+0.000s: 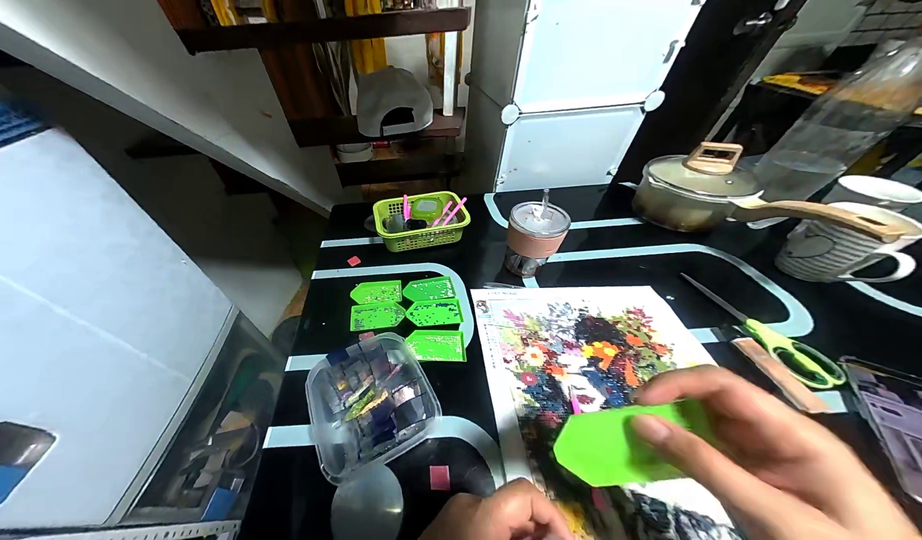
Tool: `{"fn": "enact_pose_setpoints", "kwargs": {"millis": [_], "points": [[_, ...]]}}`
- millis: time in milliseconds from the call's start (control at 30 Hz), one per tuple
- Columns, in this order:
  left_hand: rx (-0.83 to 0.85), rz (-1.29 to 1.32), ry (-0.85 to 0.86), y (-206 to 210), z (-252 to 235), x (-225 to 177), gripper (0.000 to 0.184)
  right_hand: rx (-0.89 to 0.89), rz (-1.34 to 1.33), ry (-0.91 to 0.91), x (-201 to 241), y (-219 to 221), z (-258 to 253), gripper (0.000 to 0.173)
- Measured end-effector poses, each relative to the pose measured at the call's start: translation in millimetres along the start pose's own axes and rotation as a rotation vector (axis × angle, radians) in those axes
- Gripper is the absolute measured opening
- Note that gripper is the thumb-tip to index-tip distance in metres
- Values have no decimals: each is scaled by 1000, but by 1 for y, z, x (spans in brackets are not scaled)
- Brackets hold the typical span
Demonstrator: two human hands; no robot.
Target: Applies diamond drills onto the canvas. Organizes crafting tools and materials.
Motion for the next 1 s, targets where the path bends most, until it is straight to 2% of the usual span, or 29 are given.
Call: {"fn": "enact_pose_setpoints", "kwargs": {"millis": [67,133,200,267,333,433,600,767,1000], "points": [[-83,-130,24,-17,5,-12,37,54,-16,116,-18,12,4,12],[-190,-247,106,-46,10,-21,41,203,7,165,-29,29,9,12],[-364,-393,200,-81,13,-28,30,340,47,187,-36,45,12,14],[-587,-531,171,-110,16,-34,21,428,114,184,-41,54,12,16],[-695,-614,96,-131,17,-36,19,466,180,185,-46,57,8,18],[-726,-708,0,-146,10,-27,17,505,262,176,-53,55,3,19],[-725,-791,-100,-143,-14,-12,12,522,334,162,-61,55,1,19],[-688,-925,-109,-144,-27,-9,11,531,326,180,-58,53,1,20],[-662,-928,-141,-147,-28,-4,13,527,310,181,-59,53,2,23]]}}
Point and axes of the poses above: each hand's wrist, its own z-axis away from the middle knuckle, its own y-axis out of the palm, x = y × z, the point moved 1 cm from there along -z, towards the middle knuckle, and after that the axes turned 2 degrees about -x, right-handed, at the moved point
